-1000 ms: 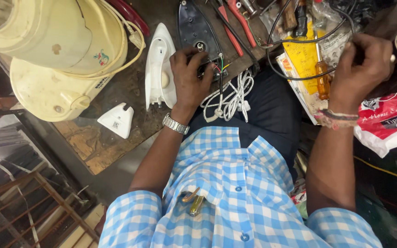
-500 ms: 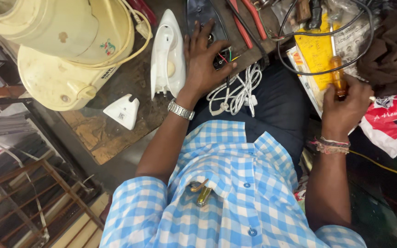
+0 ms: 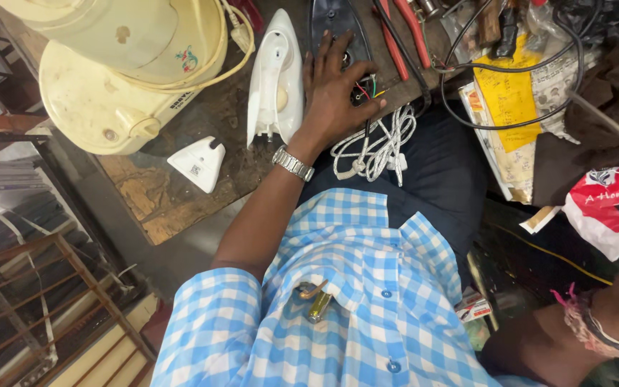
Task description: The person uses a screwdriver to adjust screws on a white power strip and then on a disassembled electric iron. They handle the iron's power cord, strip the wire ends, and connect them to the iron's internal terminals.
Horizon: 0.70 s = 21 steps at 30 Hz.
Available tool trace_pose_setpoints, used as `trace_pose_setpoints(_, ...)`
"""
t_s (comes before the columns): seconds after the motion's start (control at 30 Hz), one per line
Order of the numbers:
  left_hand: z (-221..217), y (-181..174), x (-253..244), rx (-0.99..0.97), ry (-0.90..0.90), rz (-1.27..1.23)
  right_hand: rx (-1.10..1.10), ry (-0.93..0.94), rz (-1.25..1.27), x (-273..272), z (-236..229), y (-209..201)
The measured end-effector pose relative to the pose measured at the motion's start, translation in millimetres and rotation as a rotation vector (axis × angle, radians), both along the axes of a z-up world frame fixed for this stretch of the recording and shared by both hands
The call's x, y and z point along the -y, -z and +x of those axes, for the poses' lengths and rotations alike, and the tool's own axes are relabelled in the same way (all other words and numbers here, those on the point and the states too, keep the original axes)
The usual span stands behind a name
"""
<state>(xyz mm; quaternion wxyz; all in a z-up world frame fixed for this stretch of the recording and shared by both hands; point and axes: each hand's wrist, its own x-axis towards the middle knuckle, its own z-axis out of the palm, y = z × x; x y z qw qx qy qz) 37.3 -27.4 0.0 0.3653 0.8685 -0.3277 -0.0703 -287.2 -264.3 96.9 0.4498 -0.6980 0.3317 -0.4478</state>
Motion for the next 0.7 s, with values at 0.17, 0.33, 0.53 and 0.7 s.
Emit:
trace_pose_setpoints(0.17, 0, 5, 0, 0.013, 0.007, -0.014, 0.004, -0.458, -0.119, -52, 91, -60)
trace_pose_setpoints(0.33, 0, 4, 0, 0.003, 0.026, -0.021, -0.218, -0.646, -0.771, -64, 184, -84)
trace_pose_setpoints(0.53, -1, 1, -1, -0.041, 0.018, 0.023, -0.236, -0.805, -0.699, -72, 203, -79)
trace_pose_setpoints(0.7, 0, -2, 0, -0.056, 0.034, 0.014, -0.231, -0.790, -0.683, -69, 204, -74)
